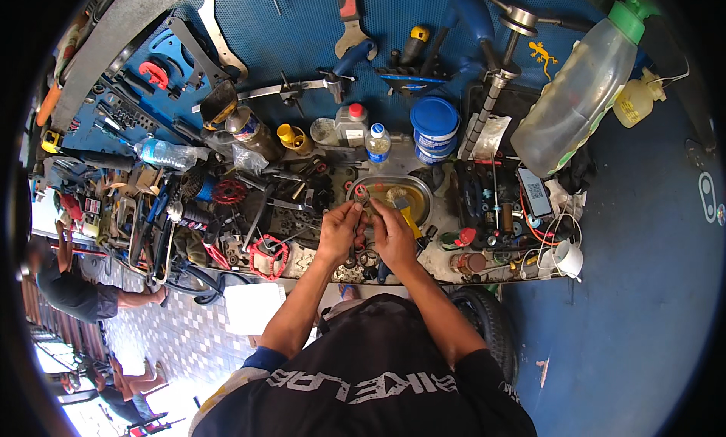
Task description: The person scrubs small mechanical parts in a metal tray filled with liquid using a yellow brush. They repeatedly pick up parts, scrub them, and place them back into the tray. The person also uses a screwdriver to manipulate a part briefly.
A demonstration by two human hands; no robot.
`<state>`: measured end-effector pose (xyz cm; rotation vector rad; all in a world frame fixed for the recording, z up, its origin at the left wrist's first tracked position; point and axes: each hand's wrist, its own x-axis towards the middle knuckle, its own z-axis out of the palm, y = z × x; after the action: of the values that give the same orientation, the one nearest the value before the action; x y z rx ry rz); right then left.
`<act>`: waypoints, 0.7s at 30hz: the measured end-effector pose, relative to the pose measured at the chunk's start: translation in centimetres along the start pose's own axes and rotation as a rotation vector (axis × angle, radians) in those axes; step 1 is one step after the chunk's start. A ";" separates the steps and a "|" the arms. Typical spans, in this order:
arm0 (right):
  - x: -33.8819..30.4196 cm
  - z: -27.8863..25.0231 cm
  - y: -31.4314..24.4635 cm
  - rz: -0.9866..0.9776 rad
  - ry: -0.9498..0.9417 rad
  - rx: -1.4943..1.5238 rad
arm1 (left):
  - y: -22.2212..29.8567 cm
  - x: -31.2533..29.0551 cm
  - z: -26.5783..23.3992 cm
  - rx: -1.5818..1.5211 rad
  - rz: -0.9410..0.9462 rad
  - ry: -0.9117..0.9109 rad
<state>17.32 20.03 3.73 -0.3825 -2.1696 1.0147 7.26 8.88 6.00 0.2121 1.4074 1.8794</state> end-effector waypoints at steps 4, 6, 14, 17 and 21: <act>1.1 -1.4 0.2 0.121 -0.025 0.139 | 0.2 0.3 -0.2 0.008 -0.043 -0.019; 2.1 -2.8 -0.3 0.133 -0.033 0.085 | -0.5 1.2 -1.2 0.317 0.076 0.008; 1.8 -5.5 0.5 0.330 -0.380 -0.333 | -0.6 4.8 -1.7 1.208 0.320 0.135; 0.5 -4.6 1.2 0.265 -0.310 -0.394 | -0.8 5.5 -2.8 0.953 0.216 0.066; 1.0 -3.9 0.4 0.195 -0.318 -0.366 | 0.3 5.1 -2.5 0.684 -0.080 -0.005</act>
<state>19.34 23.01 5.67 -0.6499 -2.6578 0.8201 2.19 10.34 3.74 0.4803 1.9796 1.2705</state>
